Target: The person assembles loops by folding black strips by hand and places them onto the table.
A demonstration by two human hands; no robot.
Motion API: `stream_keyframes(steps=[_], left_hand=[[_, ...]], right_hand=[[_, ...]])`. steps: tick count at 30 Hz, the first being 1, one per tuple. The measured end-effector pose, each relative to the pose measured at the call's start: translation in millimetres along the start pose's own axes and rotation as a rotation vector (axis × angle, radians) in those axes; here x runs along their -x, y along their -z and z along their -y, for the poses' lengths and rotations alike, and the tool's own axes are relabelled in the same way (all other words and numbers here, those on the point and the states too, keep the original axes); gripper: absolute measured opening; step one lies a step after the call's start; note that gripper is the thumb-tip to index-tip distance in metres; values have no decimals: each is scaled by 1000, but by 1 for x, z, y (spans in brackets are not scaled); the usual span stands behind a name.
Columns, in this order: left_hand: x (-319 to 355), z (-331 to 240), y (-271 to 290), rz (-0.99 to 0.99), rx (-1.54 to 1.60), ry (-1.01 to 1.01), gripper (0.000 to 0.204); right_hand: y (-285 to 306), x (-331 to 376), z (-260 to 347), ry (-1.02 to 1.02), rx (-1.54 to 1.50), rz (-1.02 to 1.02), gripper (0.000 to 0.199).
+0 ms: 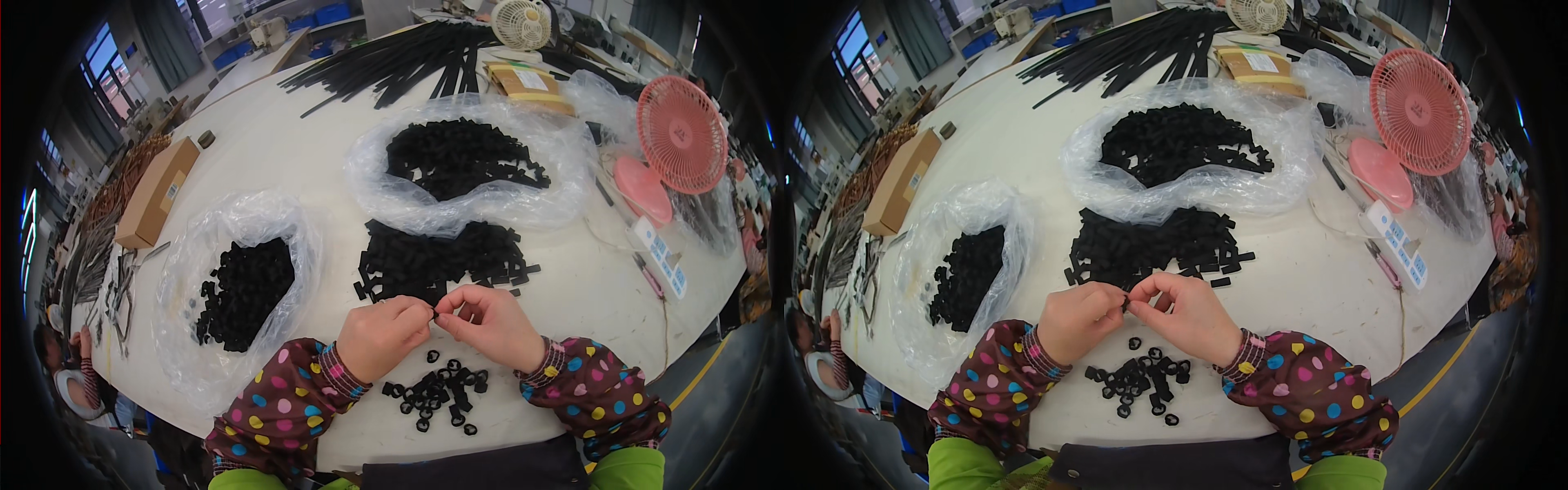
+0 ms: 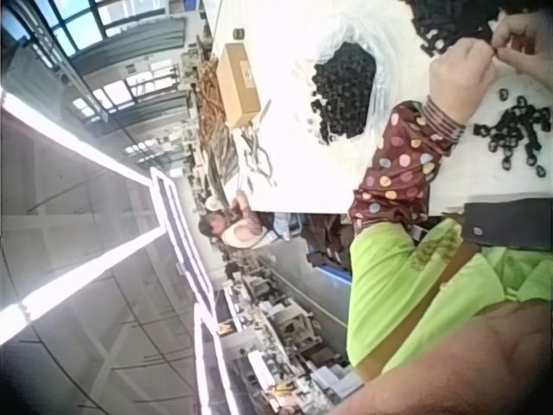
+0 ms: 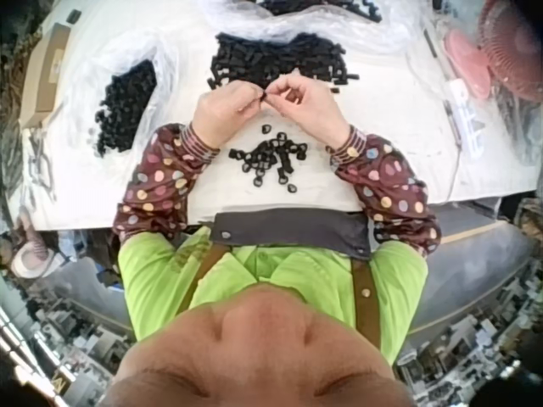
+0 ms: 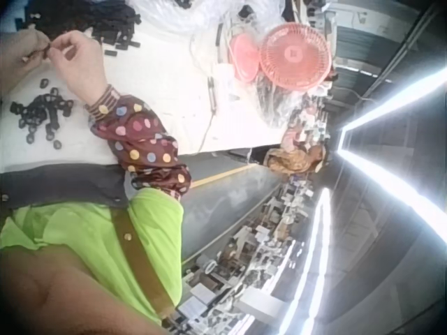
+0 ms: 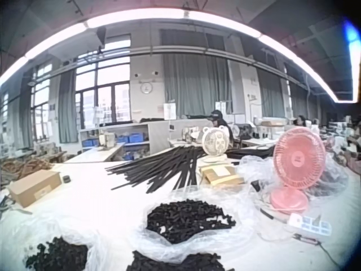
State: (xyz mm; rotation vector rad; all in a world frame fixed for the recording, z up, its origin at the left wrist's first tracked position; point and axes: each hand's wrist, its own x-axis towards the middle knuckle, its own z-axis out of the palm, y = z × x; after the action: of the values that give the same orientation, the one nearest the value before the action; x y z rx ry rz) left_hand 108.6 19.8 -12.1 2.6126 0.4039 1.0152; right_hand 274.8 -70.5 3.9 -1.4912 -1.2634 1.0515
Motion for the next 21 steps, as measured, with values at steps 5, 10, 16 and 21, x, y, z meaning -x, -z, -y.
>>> stream_keyframes(steps=[5,10,16,21], left_hand=[[1,-3,5,14,-85,-110,18],[6,-2,-1,-1,82,4,17],[-1,-4,6,261,1363,872,15],[-1,-1,11,384,1514,961,19]], right_hand=[[4,1,4,-35,-72,84,16],[4,-1,0,-137,-243,163,12],[11,3,-4,-191,-491,262,8],[12,5,5,-156,-388,329,6]])
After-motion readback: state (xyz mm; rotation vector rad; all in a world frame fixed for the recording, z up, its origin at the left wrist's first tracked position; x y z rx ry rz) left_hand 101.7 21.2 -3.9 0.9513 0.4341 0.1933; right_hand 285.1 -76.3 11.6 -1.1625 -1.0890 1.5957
